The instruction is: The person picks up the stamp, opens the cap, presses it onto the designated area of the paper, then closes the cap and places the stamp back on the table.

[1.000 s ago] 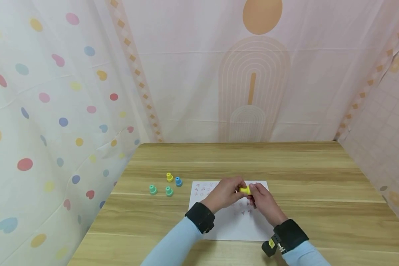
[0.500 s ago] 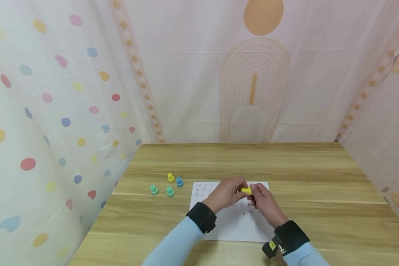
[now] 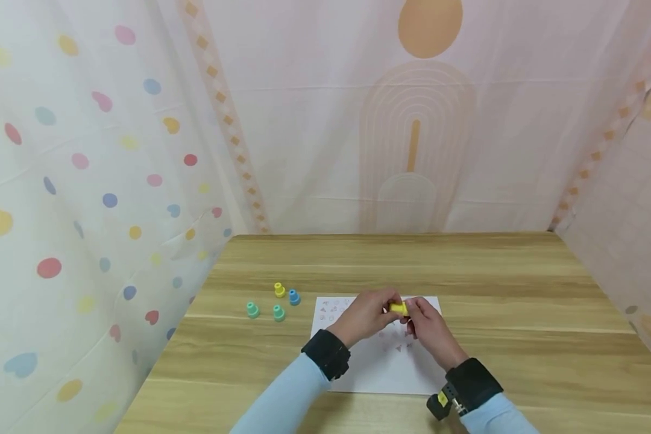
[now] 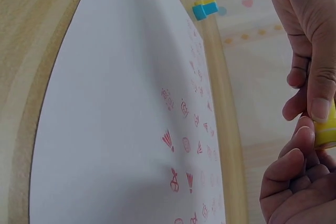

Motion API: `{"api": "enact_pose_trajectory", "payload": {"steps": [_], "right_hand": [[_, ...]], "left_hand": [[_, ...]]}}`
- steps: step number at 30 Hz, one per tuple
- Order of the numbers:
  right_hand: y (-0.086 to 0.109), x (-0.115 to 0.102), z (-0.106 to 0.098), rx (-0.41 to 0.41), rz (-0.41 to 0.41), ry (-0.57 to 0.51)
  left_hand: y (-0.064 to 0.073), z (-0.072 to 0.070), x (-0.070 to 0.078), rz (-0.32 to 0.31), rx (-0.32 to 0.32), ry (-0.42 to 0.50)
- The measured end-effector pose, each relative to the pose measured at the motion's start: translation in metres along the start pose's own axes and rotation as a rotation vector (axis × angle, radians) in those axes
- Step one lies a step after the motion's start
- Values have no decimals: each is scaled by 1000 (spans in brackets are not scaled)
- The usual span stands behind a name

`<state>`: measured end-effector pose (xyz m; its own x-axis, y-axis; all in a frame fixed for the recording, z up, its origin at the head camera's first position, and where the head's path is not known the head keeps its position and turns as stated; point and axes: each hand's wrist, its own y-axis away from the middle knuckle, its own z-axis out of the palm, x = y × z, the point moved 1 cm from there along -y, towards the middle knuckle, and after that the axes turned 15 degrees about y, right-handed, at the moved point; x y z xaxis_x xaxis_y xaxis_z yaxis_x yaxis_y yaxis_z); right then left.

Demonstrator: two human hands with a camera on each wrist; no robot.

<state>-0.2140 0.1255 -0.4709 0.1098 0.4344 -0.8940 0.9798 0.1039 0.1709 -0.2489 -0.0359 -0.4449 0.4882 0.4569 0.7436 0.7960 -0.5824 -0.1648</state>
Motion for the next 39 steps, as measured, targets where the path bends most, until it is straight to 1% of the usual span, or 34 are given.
{"api": "enact_pose_trajectory", "payload": {"steps": [5,10,13,18,23,26,32,37,39], "right_hand": [[0,0,-1,-2,-7,4],[-1,1,-1,4,6,-27],[-1,1,0,-1,13,-35],[1,2,-3,-5,7,-11],[3,1,-8,6,6,20],[4,1,-10,8,11,27],[3,5,-12,19,14,32],[4,5,-14,29,22,38],[4,5,-16,33,26,40]], "left_hand": [[-1,-1,-1,-14,-2,0],[-2,-2,-3,-48,-1,-4],[-1,-6,-5,-71,7,-8],[0,-14,-8,-111,24,-8],[4,-27,-14,-162,53,-19],[8,-35,-19,-186,76,-43],[17,-54,-34,-187,132,-84],[26,-72,-47,-210,161,-102],[30,-80,-52,-208,168,-120]]}}
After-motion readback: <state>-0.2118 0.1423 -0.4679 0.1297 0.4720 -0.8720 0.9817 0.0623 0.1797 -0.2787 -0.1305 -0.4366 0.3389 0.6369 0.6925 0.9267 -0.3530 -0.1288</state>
